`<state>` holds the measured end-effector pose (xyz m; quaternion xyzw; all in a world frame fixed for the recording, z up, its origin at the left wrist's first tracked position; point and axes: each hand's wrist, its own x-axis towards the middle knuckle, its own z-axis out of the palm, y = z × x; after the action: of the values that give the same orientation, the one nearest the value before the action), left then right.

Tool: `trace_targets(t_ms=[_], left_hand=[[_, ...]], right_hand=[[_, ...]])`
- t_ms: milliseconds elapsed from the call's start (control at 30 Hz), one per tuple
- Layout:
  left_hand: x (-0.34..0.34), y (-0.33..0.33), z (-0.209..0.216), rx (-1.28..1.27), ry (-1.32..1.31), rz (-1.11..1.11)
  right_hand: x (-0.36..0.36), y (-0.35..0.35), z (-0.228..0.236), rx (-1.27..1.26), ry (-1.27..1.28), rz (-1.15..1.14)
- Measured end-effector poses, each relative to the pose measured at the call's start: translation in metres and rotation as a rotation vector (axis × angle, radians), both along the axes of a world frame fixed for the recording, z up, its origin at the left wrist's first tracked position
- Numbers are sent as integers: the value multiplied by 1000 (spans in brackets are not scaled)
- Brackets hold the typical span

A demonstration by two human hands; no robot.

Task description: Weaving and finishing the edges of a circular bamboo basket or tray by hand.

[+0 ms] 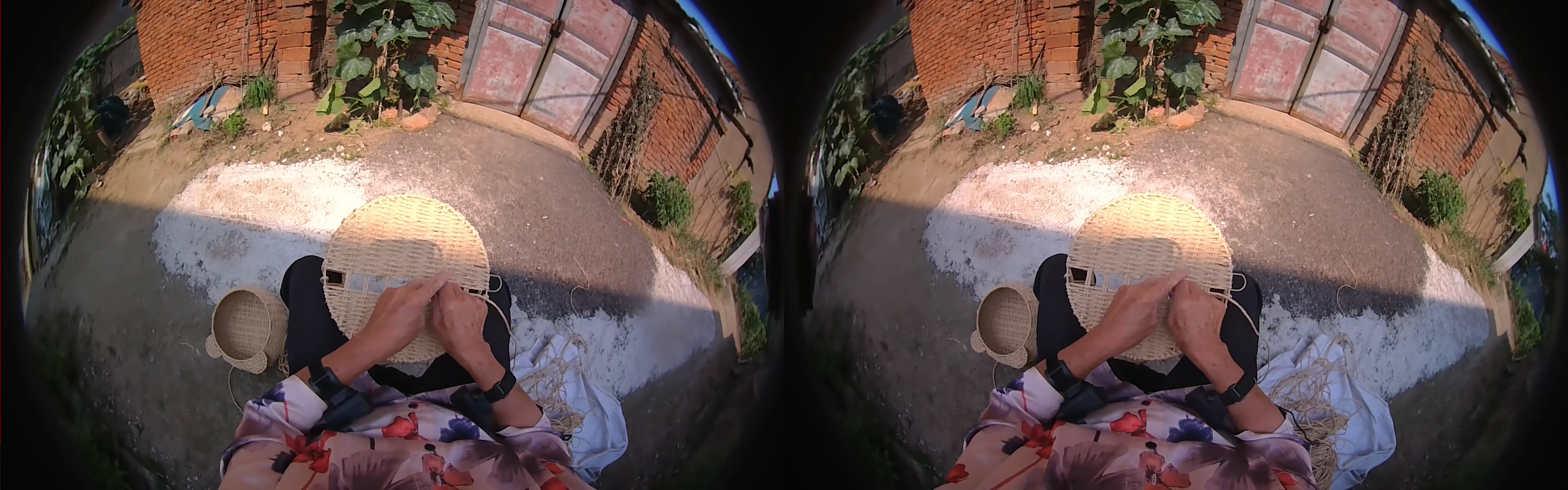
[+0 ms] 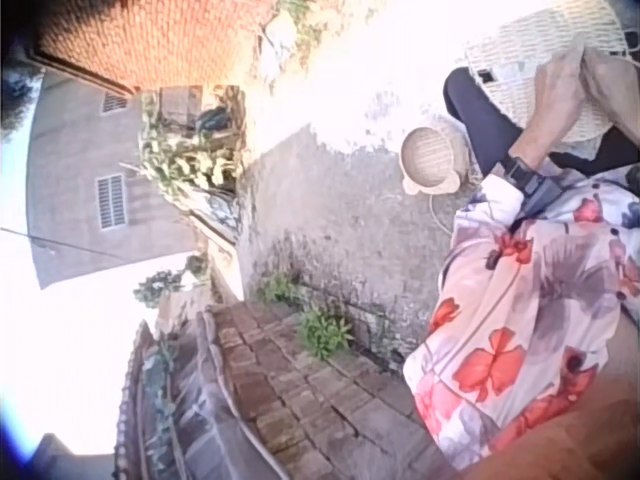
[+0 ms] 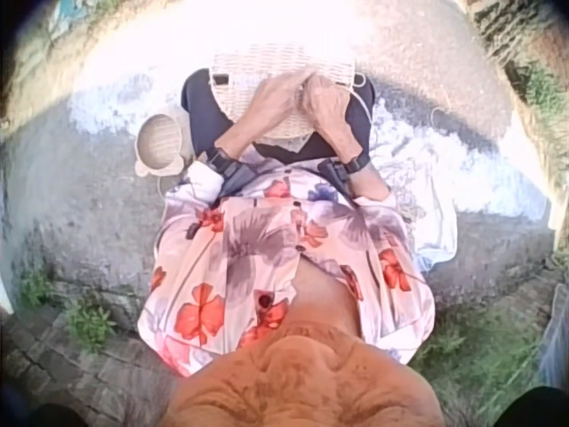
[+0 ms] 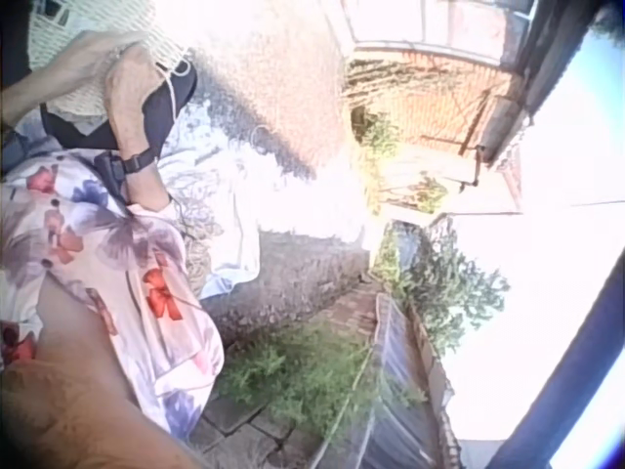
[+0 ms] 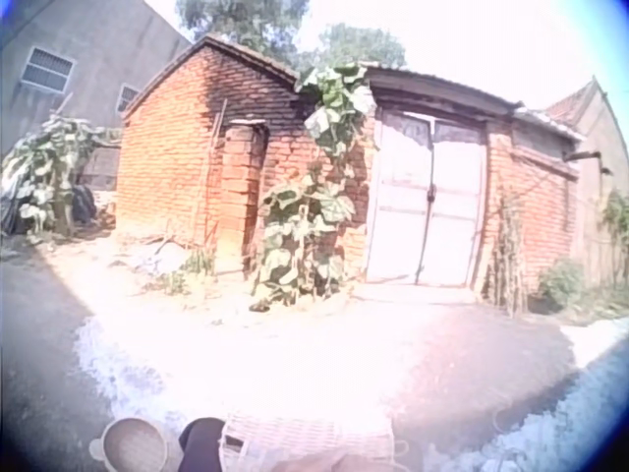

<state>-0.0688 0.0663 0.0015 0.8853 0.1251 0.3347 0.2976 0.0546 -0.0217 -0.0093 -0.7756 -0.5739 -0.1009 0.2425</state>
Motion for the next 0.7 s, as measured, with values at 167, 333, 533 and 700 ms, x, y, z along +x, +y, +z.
trace_targets(t_ms=[167, 333, 533, 700], left_hand=[[7, 9, 2, 115, 193, -19], [12, 17, 0, 178, 267, -11], [-20, 34, 26, -640, 180, -65], [-50, 38, -2, -375, 69, 195]], right_hand=[[-4, -1, -1, 10, -6, -10], [-3, -5, 7, 2, 33, -17], [47, -27, 17, 301, 567, 31], [74, -32, -5, 255, 799, 55]])
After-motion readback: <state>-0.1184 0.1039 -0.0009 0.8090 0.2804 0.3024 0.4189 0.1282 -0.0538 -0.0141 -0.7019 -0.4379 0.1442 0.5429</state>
